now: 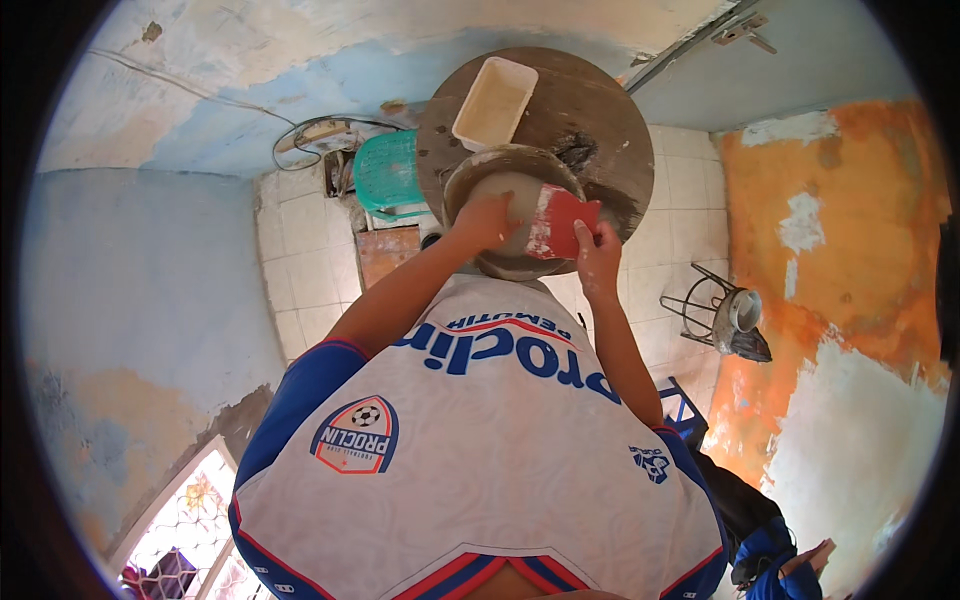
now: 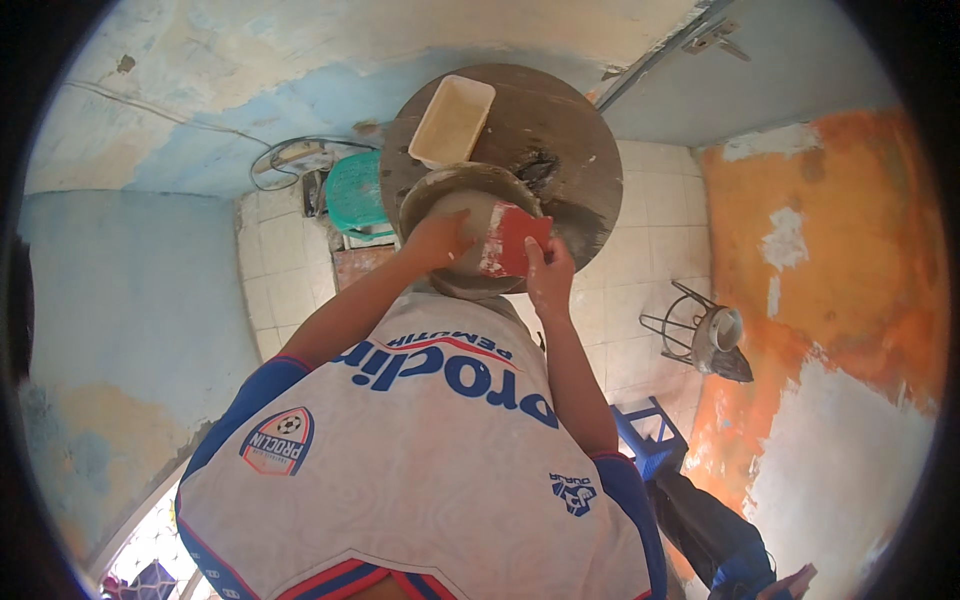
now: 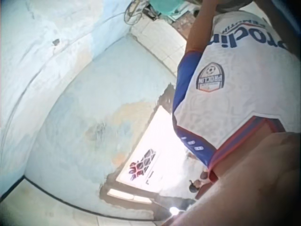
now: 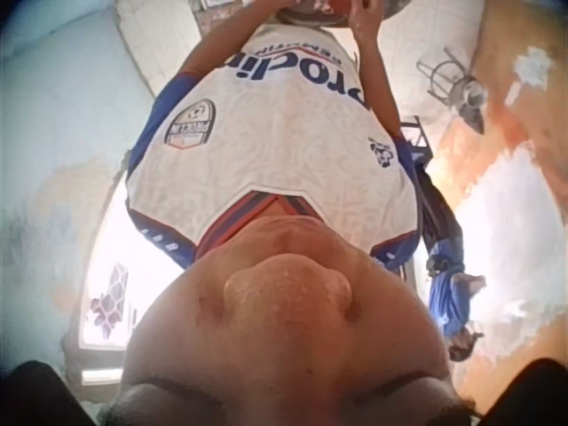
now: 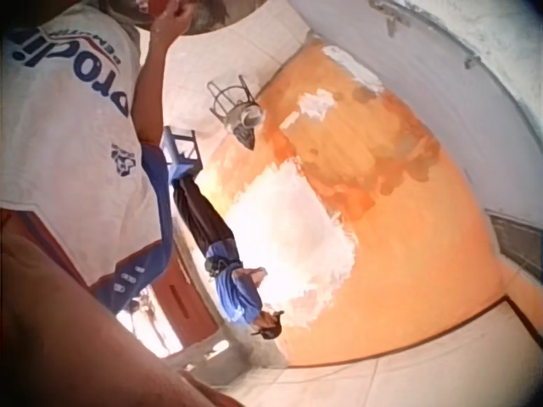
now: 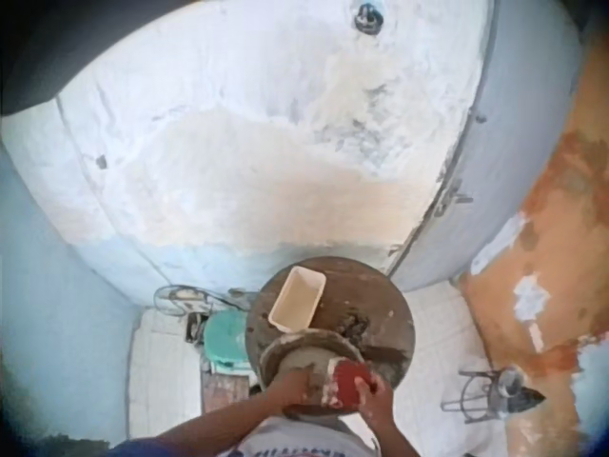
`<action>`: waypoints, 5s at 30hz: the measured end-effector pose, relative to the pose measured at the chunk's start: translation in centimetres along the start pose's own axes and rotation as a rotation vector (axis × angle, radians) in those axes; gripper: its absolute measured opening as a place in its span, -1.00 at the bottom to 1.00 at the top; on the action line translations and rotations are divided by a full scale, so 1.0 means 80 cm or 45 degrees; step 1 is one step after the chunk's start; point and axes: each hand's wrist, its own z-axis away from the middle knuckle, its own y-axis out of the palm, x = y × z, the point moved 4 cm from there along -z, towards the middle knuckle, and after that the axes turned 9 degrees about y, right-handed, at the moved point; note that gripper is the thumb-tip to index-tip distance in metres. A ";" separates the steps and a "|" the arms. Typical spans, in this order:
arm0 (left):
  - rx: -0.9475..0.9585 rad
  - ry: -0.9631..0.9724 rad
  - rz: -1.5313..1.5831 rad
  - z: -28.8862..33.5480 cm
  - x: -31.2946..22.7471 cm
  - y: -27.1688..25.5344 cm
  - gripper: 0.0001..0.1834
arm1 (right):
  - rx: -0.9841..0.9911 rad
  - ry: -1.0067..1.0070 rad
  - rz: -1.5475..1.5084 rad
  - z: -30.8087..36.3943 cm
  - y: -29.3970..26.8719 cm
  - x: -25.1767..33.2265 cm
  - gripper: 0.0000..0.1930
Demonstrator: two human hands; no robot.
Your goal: The person prepares a plaster mixture by adding water and powder into a bucket, stirring it by hand, and then transferring and mixing it in a small container using a scraper.
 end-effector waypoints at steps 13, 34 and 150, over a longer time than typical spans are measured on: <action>0.329 0.165 -0.336 -0.020 0.040 0.008 -0.87 | -0.161 0.189 -0.326 0.040 0.074 0.028 -0.76; 0.706 0.656 -0.817 -0.050 0.104 0.145 -0.73 | -0.685 0.213 0.395 0.062 0.106 0.022 -0.70; -0.646 -0.477 0.433 -0.066 0.174 -0.133 -0.76 | 0.182 -0.338 0.310 -0.172 0.278 0.173 -0.87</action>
